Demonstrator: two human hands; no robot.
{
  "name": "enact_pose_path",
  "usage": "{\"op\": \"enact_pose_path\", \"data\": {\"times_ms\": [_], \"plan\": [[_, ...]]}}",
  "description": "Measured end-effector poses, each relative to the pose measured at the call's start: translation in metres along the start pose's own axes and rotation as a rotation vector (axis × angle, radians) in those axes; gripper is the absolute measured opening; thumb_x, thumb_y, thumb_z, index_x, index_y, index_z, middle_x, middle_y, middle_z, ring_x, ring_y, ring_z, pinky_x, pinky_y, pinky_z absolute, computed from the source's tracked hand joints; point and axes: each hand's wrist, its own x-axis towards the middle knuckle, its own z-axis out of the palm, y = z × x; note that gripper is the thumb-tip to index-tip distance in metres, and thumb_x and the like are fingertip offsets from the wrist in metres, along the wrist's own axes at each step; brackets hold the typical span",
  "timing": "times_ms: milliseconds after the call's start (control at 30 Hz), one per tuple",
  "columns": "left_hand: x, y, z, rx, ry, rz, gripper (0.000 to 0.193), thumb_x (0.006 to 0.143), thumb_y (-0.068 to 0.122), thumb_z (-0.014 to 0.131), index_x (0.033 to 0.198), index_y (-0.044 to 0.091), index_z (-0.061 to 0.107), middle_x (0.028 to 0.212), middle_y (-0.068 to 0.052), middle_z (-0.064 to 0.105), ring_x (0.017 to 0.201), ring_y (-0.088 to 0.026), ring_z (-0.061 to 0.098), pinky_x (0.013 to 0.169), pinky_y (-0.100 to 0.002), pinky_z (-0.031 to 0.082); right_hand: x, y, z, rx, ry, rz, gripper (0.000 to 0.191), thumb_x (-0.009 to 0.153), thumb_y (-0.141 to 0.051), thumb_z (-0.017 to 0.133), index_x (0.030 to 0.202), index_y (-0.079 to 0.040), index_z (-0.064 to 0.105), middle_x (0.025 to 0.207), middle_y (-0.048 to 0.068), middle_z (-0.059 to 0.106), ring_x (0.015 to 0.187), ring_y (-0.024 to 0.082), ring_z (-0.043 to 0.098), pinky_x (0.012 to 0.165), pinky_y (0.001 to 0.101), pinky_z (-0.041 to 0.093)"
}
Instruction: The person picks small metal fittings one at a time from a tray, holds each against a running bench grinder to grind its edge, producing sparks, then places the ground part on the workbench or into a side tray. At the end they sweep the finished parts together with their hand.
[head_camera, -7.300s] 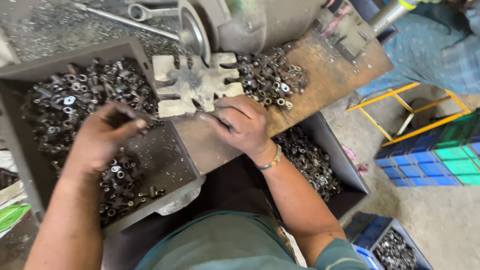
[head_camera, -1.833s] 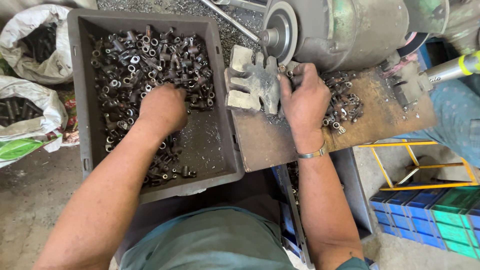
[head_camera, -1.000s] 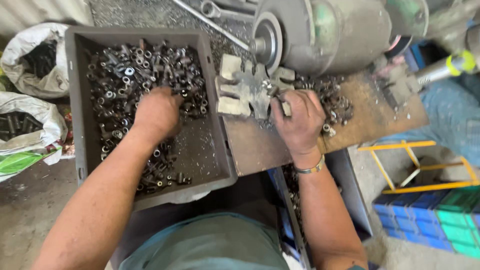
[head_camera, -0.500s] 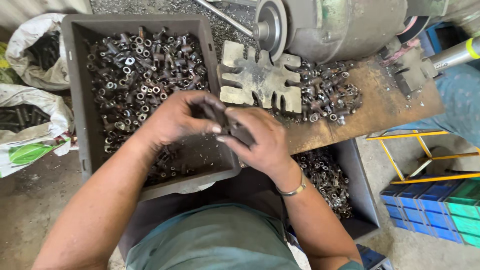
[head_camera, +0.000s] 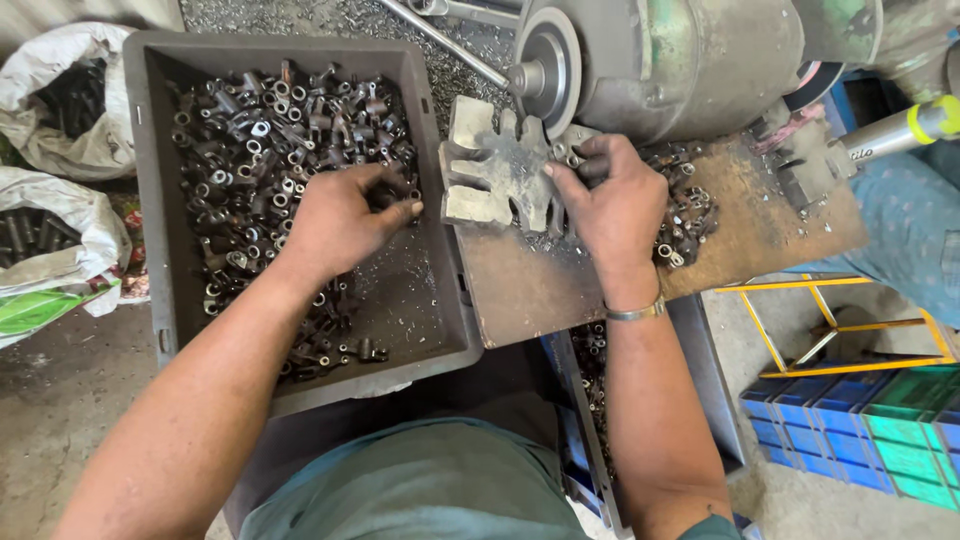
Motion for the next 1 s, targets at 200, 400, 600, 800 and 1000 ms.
{"op": "enact_pose_path", "data": {"times_ms": [200, 400, 600, 800, 1000], "plan": [[0.0, -0.013, 0.011, 0.085, 0.06, 0.208, 0.032, 0.081, 0.03, 0.084, 0.1, 0.005, 0.078, 0.099, -0.018, 0.074, 0.072, -0.033, 0.073, 0.07, -0.041, 0.058, 0.003, 0.001, 0.014, -0.022, 0.056, -0.051, 0.037, 0.081, -0.026, 0.095, 0.093, -0.005, 0.067, 0.078, 0.01, 0.073, 0.068, 0.028, 0.072, 0.063, 0.0392, 0.056], [0.001, -0.011, 0.005, 0.139, 0.032, 0.116, 0.027, 0.083, 0.028, 0.084, 0.098, 0.006, 0.078, 0.081, -0.016, 0.075, 0.066, -0.03, 0.072, 0.066, -0.04, 0.058, 0.006, 0.01, 0.012, -0.119, 0.075, -0.064, 0.039, 0.081, -0.032, 0.096, 0.091, -0.007, 0.067, 0.08, 0.007, 0.075, 0.068, 0.025, 0.074, 0.063, 0.0383, 0.056], [0.002, -0.012, -0.013, 0.103, 0.164, 0.079, 0.022, 0.086, 0.024, 0.084, 0.099, 0.006, 0.079, 0.078, -0.014, 0.074, 0.063, -0.024, 0.071, 0.062, -0.036, 0.056, 0.012, 0.013, 0.01, -0.101, 0.057, -0.047, 0.043, 0.077, -0.034, 0.098, 0.091, -0.007, 0.067, 0.08, 0.009, 0.075, 0.07, 0.027, 0.074, 0.064, 0.039, 0.057], [0.009, -0.027, -0.025, 0.072, 0.335, 0.059, 0.021, 0.088, 0.023, 0.085, 0.099, 0.006, 0.078, 0.082, -0.011, 0.076, 0.07, -0.021, 0.074, 0.066, -0.034, 0.058, 0.013, 0.006, 0.022, -0.032, 0.07, -0.14, 0.039, 0.085, -0.026, 0.095, 0.096, -0.006, 0.064, 0.082, 0.01, 0.074, 0.073, 0.03, 0.074, 0.065, 0.0408, 0.056], [0.017, -0.024, -0.028, 0.655, 0.126, -0.062, 0.034, 0.077, 0.033, 0.082, 0.099, 0.008, 0.08, 0.095, -0.019, 0.075, 0.087, -0.036, 0.072, 0.078, -0.046, 0.058, -0.012, -0.012, -0.002, 0.071, 0.184, -0.418, 0.036, 0.088, -0.004, 0.094, 0.099, -0.005, 0.06, 0.089, 0.011, 0.069, 0.079, 0.031, 0.067, 0.071, 0.0412, 0.054]]}}
